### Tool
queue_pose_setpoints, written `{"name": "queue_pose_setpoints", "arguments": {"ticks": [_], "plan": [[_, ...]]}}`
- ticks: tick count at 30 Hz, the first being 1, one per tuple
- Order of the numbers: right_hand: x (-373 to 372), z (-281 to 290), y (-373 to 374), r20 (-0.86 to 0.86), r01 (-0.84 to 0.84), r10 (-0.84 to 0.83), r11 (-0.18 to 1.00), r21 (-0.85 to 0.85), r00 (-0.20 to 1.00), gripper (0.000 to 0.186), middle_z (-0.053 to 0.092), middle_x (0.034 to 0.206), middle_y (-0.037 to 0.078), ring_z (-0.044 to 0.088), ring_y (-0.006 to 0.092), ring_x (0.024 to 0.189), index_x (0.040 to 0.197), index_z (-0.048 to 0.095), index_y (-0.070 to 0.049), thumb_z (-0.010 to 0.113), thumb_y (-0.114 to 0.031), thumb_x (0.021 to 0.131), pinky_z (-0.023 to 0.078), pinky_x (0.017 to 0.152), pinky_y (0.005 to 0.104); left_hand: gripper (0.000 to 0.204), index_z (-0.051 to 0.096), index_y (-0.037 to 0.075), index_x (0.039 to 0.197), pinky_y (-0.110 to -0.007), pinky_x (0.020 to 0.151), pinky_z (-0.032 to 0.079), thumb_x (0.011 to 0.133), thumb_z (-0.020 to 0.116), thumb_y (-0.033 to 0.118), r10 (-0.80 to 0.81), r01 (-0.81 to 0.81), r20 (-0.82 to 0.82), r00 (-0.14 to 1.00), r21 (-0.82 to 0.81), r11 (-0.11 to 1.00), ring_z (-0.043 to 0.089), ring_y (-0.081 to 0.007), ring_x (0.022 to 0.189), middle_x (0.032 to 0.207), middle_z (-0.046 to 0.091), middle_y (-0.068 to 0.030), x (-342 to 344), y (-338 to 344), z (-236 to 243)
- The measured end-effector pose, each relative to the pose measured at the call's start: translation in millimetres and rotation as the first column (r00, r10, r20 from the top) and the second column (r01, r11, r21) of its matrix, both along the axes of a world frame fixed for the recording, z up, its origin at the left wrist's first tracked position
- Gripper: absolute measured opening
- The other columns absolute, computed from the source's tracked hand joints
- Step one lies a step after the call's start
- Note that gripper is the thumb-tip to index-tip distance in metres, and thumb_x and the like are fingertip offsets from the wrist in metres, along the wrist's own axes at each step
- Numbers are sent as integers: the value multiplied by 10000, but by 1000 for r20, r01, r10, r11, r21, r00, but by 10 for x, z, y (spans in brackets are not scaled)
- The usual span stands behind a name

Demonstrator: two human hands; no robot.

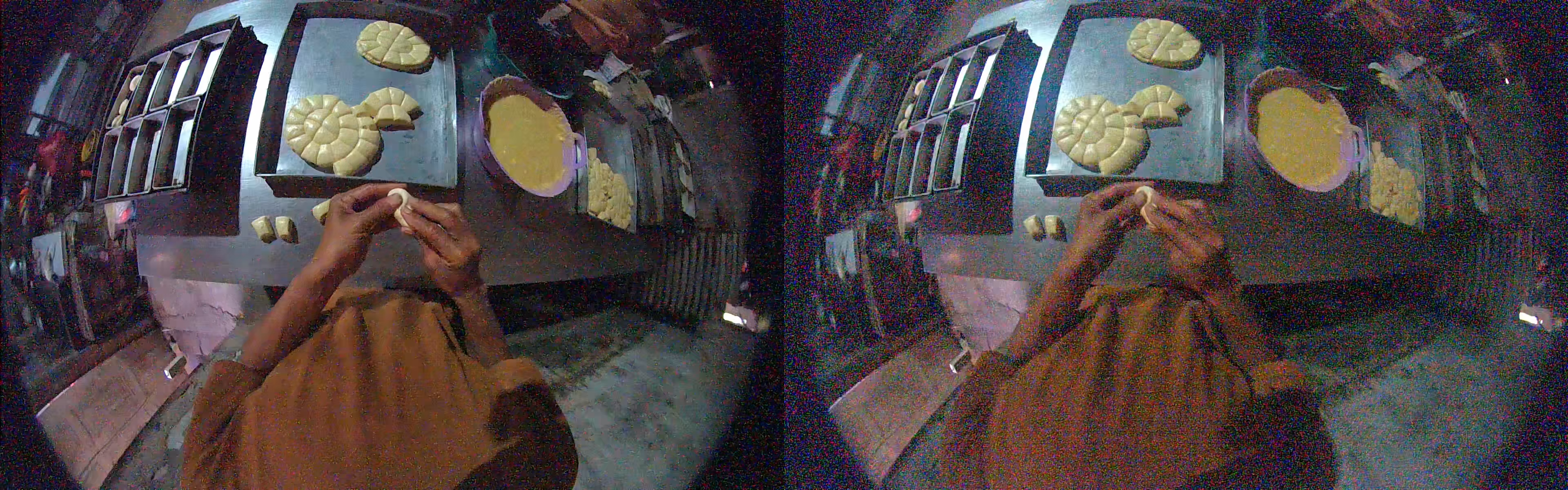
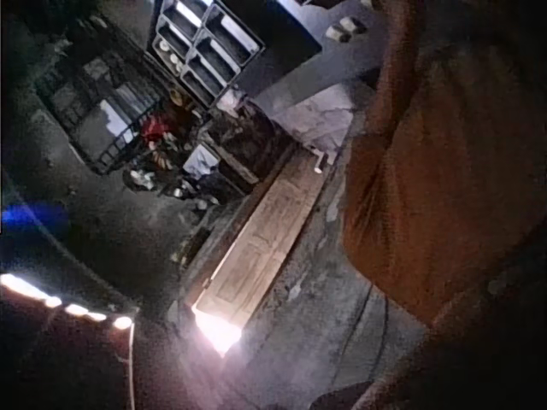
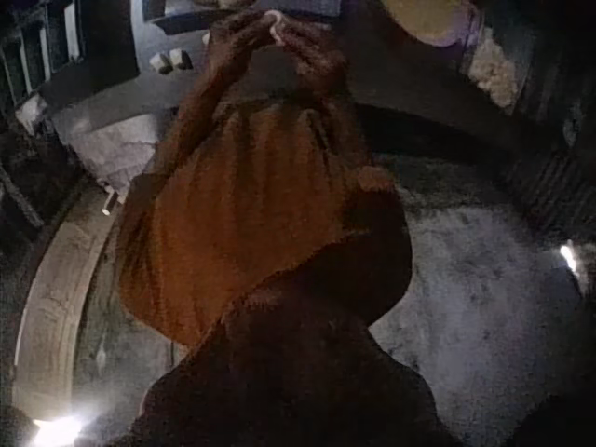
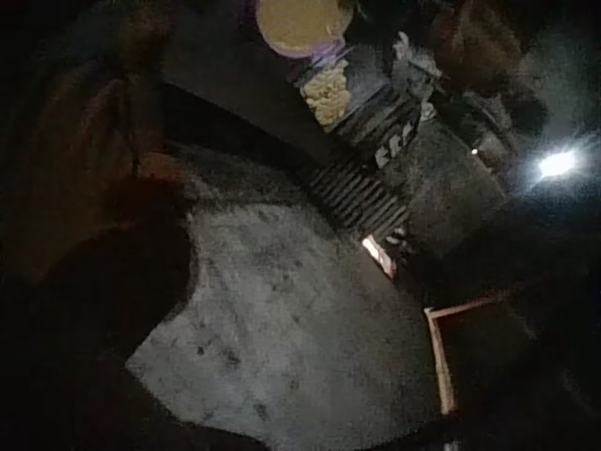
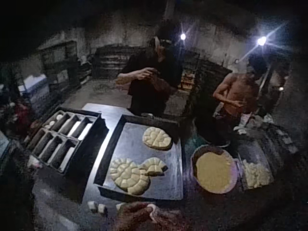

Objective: The person fills small pieces of dough with a dark filling, shapes them into rolls, and places them onto metal baking trays.

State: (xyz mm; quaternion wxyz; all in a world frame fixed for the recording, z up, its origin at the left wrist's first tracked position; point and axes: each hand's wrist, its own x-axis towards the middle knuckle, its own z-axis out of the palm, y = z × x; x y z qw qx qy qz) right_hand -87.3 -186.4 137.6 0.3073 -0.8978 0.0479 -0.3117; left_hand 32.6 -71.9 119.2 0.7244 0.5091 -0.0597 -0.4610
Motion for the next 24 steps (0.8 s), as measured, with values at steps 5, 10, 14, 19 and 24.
{"name": "queue_pose_setpoints", "arguments": {"ticks": [5,10,14,19,24], "plan": [[-71,-22,-194,-153,-73,27,950,-304,988,325,641,948,80,625,259,873,1093,660,-83,683,14,784,537,749,371,232,662,-11,1085,-295,794,549,933,624,161,-52,43,370,927,34,999,652,-148,884,995,690,-83,-117,22,17],[-81,-74,-162,-127,18,-47,975,-222,991,371,639,941,81,631,273,879,1142,641,-77,692,-13,780,535,759,367,240,663,-15,1065,-287,800,527,942,616,185,-121,88,452,884,92,992,647,-142,892,980,694,-92,-151,53,-2],[32,-49,-92,-70,130,-134,990,-48,989,341,660,967,94,650,274,904,1123,665,-61,703,-40,785,543,768,356,261,668,-4,1048,-293,817,503,903,673,213,-164,140,490,856,85,986,635,-139,902,970,696,-90,-183,67,34],[-114,74,-249,-343,69,-3,981,181,939,181,690,1011,127,663,254,930,982,734,-40,704,-70,806,539,793,335,274,672,-6,1017,-296,802,498,855,725,209,-202,154,490,848,137,978,624,-130,884,949,696,-83,-276,21,-22],[-273,-135,-496,-406,116,123,849,516,906,124,700,1027,135,665,222,938,920,751,-37,697,-96,825,523,829,328,197,673,-7,947,-297,776,507,870,706,171,-192,115,420,887,202,973,623,-126,870,918,694,-80,-429,-105,-99]]}}
